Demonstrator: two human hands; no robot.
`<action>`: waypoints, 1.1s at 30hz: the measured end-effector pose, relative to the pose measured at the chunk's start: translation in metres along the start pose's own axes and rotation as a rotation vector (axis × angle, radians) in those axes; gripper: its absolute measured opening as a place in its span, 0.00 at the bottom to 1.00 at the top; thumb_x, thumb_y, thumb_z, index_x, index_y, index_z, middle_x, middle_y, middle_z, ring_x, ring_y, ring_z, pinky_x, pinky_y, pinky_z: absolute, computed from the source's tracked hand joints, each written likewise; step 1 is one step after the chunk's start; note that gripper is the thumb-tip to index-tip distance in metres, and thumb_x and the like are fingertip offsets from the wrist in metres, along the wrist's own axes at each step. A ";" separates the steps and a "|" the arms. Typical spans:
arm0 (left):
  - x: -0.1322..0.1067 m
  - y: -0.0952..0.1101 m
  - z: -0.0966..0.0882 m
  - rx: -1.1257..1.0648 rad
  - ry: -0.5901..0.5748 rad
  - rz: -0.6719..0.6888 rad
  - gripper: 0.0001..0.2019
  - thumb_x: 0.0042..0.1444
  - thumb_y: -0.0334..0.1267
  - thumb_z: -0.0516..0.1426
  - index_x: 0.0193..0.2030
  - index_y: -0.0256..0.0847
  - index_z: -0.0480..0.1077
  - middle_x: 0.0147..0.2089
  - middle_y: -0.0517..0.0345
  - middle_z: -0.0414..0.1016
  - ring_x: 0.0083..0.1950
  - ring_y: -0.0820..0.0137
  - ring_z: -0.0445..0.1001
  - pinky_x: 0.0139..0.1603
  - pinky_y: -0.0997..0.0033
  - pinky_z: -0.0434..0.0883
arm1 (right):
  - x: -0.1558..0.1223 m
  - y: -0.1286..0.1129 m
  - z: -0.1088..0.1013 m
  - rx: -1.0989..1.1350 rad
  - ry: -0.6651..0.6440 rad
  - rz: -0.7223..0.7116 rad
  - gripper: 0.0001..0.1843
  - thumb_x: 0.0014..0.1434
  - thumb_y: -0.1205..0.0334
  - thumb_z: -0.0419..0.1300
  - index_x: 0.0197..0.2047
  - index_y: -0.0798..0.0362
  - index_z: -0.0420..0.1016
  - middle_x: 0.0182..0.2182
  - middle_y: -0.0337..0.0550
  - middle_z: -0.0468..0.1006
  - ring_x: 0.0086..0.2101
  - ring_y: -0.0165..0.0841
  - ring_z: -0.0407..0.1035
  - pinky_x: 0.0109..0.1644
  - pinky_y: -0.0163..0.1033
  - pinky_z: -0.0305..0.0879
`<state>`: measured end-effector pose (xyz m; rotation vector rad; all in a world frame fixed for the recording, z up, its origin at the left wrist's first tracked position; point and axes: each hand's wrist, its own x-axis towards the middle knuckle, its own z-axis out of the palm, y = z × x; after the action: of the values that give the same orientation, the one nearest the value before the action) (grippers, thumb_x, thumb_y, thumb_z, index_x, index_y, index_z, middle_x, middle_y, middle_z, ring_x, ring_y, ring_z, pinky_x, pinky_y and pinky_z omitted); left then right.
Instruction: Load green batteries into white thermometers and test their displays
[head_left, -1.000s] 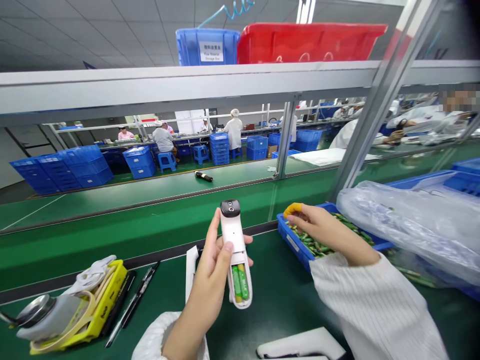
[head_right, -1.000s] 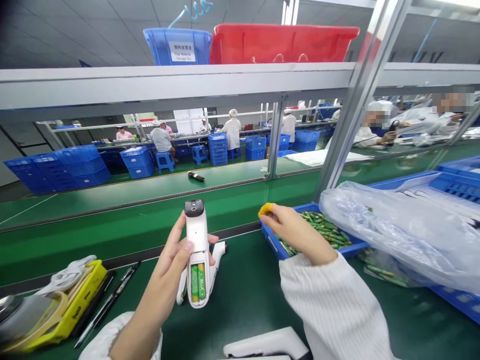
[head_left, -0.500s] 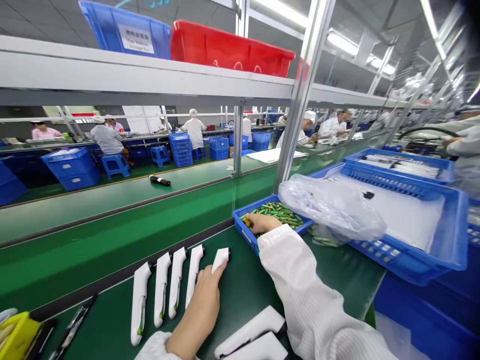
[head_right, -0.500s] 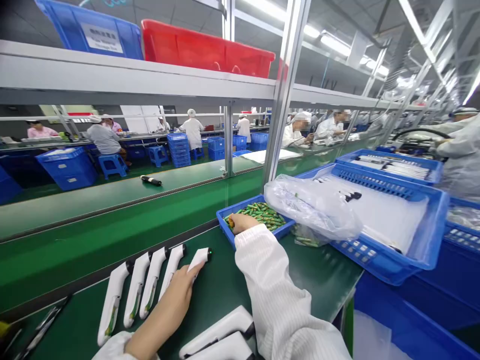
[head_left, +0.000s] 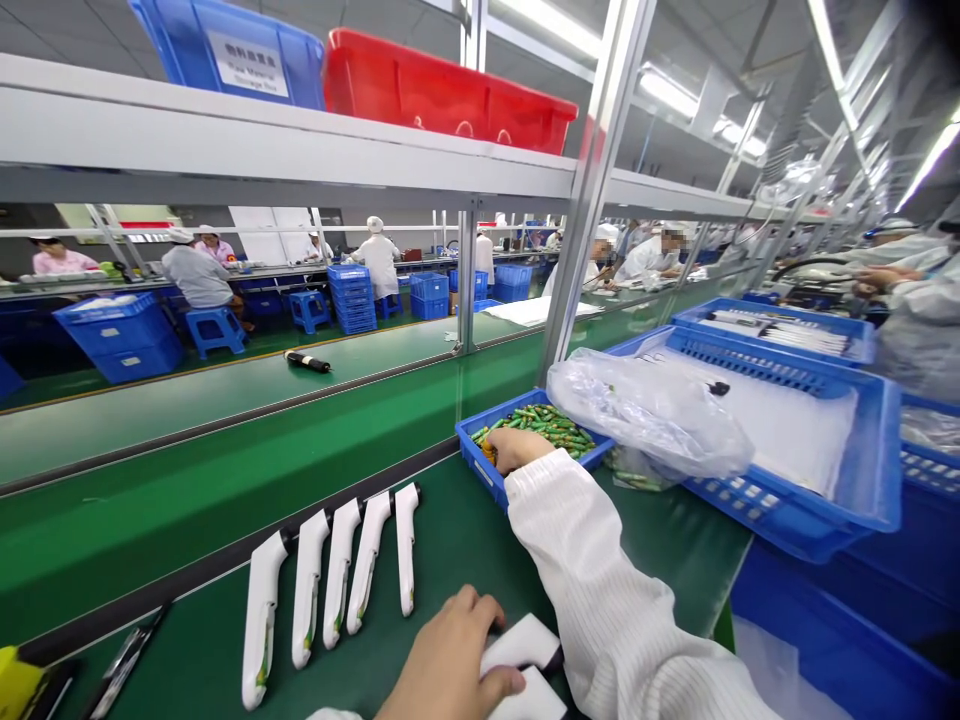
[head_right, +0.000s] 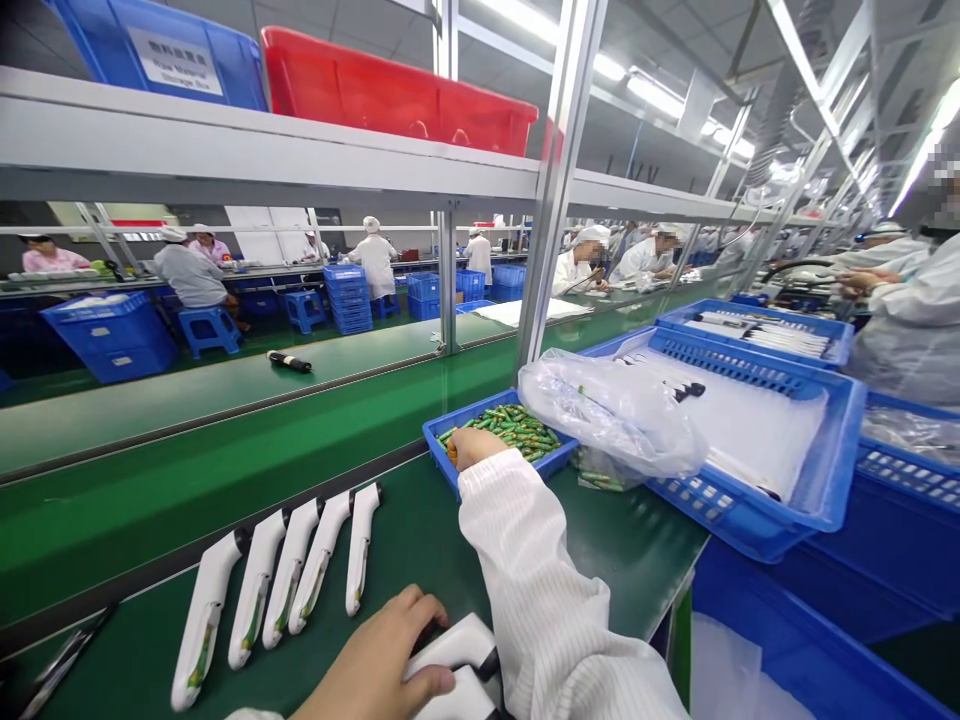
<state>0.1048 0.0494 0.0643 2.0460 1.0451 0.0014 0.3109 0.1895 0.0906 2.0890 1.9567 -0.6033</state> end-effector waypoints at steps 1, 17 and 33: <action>0.001 0.000 0.000 0.002 0.012 -0.024 0.18 0.49 0.37 0.56 0.48 0.40 0.71 0.48 0.45 0.69 0.47 0.55 0.70 0.48 0.58 0.65 | -0.001 0.000 0.000 0.001 -0.007 0.001 0.11 0.59 0.62 0.61 0.45 0.56 0.72 0.40 0.44 0.75 0.39 0.34 0.71 0.45 0.45 0.69; 0.007 -0.026 -0.020 -0.378 0.284 -0.018 0.15 0.63 0.44 0.41 0.40 0.39 0.64 0.39 0.45 0.75 0.39 0.58 0.75 0.44 0.58 0.68 | -0.002 0.019 -0.010 0.424 0.144 -0.200 0.01 0.53 0.71 0.61 0.31 0.60 0.75 0.17 0.35 0.71 0.19 0.27 0.66 0.27 0.31 0.63; -0.048 -0.015 -0.085 -1.254 0.503 0.193 0.34 0.58 0.47 0.56 0.67 0.52 0.43 0.48 0.50 0.74 0.48 0.59 0.76 0.43 0.64 0.74 | -0.087 -0.063 -0.018 1.313 0.334 -0.923 0.16 0.54 0.51 0.63 0.37 0.57 0.72 0.22 0.33 0.65 0.18 0.21 0.55 0.22 0.30 0.55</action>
<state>0.0341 0.0779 0.1271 0.9606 0.7696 1.0421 0.2481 0.1251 0.1518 1.5205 3.2053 -2.3361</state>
